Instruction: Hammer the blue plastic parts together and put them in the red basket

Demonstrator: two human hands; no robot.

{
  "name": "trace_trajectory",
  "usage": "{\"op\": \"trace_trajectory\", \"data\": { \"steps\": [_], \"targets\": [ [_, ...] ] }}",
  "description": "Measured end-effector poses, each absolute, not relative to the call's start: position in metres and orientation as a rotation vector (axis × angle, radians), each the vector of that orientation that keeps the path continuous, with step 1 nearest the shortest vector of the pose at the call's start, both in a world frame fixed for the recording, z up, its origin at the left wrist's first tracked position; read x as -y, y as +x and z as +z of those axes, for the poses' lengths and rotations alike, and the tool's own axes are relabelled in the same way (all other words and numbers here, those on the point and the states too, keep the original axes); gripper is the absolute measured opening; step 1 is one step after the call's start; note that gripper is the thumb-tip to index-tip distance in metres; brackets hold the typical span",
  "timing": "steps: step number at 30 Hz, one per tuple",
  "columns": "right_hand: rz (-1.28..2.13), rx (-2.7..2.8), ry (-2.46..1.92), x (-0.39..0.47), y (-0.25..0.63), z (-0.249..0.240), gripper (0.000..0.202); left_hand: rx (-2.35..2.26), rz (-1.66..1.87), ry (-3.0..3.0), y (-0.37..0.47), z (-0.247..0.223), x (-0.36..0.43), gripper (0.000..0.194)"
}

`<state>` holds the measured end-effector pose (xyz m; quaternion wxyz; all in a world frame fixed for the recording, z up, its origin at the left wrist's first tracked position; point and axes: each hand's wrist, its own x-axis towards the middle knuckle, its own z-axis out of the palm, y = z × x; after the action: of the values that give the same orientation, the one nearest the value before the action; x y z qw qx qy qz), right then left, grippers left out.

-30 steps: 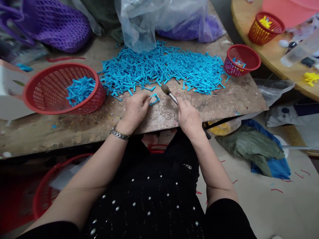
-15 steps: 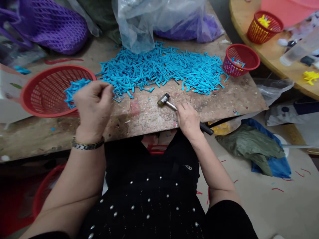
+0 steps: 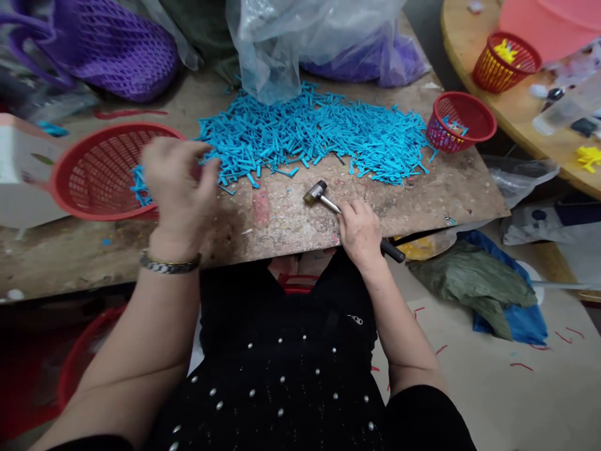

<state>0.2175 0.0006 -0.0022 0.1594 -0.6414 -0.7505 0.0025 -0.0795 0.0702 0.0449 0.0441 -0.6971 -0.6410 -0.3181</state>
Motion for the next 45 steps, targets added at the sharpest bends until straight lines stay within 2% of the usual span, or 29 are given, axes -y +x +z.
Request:
{"op": "trace_trajectory", "data": {
  "steps": [6,15,20,25,31,37,39,42,45],
  "targets": [
    [-0.006,2.13,-1.858,0.0,0.216,-0.004,0.031,1.893,-0.659,-2.568,-0.015,0.023,-0.088,0.028],
    [0.058,2.11,-1.865,0.001,0.215,-0.003,0.032,1.869,-0.347,-2.593,-0.003,0.007,-0.112,0.027],
    [0.182,2.12,-1.765,-0.003,0.222,-0.002,0.031,1.843,-0.361,-2.599,-0.002,0.004,-0.115,0.028],
    [0.247,2.06,-1.614,-0.011,0.238,0.0,0.029,1.845,-0.621,-2.667,-0.005,0.004,-0.114,0.023],
    [0.268,1.885,-1.485,-0.018,0.239,0.015,0.03,1.983,-1.246,-2.909,-0.001,0.02,-0.097,0.009],
    [0.512,1.805,-1.225,-0.017,0.213,0.021,0.022,2.188,-1.829,-3.509,0.012,0.026,-0.065,0.024],
    [0.578,1.793,-1.195,-0.016,0.207,0.021,0.016,2.224,-1.959,-3.534,0.015,0.024,-0.058,0.027],
    [0.64,1.774,-1.222,-0.014,0.203,0.022,0.017,2.22,-2.062,-3.487,0.018,0.019,-0.053,0.027],
    [0.648,1.786,-1.269,-0.014,0.203,0.025,0.019,2.032,-2.099,-3.398,0.02,0.011,-0.051,0.024]
  ]
}}
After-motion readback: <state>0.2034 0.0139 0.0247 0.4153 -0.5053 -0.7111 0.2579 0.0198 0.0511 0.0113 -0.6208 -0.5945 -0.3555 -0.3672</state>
